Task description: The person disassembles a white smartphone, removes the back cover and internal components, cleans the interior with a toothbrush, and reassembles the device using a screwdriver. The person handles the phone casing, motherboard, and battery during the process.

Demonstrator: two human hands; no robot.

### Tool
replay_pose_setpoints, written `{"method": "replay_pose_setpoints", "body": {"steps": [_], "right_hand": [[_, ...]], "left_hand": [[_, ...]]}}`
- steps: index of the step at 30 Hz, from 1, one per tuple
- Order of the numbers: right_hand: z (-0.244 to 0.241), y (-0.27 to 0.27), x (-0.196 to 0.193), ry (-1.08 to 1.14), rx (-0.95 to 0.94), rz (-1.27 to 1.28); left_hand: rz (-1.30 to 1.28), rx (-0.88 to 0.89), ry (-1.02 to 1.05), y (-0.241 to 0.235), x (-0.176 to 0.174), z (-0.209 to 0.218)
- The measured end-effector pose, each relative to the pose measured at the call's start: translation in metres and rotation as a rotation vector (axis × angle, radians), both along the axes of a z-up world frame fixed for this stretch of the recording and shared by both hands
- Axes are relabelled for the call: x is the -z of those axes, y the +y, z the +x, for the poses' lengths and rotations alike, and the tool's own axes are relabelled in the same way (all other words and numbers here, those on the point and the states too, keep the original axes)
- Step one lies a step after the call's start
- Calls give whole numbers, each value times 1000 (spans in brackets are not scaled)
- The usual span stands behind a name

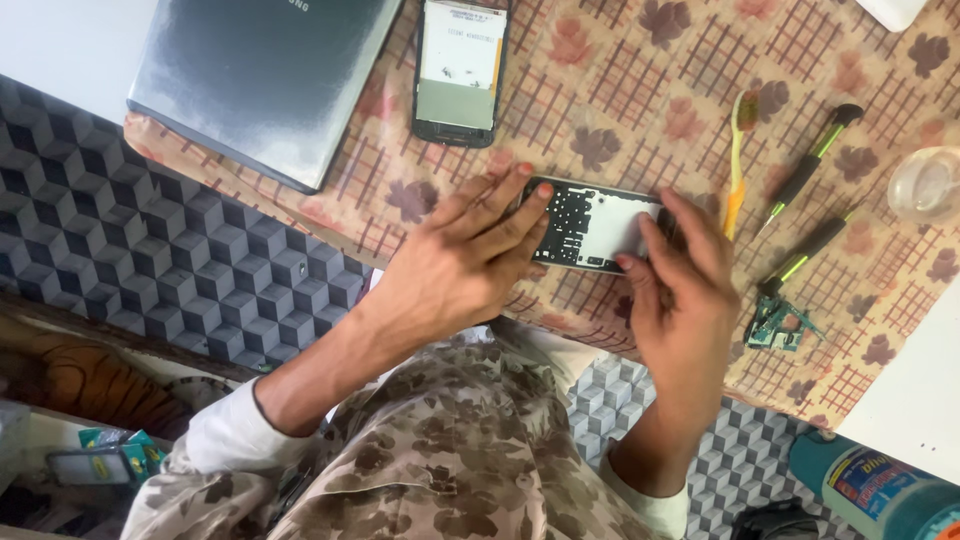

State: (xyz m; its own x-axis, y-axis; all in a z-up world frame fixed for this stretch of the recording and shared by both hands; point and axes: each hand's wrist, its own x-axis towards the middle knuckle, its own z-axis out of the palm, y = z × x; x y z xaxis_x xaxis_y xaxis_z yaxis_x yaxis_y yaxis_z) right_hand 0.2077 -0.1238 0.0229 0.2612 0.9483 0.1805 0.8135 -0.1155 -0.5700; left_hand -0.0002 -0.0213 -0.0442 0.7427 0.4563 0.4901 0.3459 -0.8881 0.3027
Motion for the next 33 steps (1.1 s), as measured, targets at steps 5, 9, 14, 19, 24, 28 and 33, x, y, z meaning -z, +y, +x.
{"method": "replay_pose_setpoints", "body": {"steps": [5,9,14,19,24,28,33], "right_hand": [[-2,2,4,-219,-100,-22],[5,0,4,-166,-101,-27],[17,2,2,-184,-113,-25],[19,0,9,-12,-78,26],[15,-6,16,328,-36,164],[17,-5,18,726,311,250],[21,-2,5,27,-83,253]], "left_hand": [[-8,75,-39,0,7,-1],[-164,77,-64,10,-4,-6],[-459,-14,-60,16,-27,-8],[-293,-39,9,11,-40,1],[-618,-56,-35,8,-54,3],[-617,-51,-92,10,-50,10],[-384,31,-211,21,-31,5]]}}
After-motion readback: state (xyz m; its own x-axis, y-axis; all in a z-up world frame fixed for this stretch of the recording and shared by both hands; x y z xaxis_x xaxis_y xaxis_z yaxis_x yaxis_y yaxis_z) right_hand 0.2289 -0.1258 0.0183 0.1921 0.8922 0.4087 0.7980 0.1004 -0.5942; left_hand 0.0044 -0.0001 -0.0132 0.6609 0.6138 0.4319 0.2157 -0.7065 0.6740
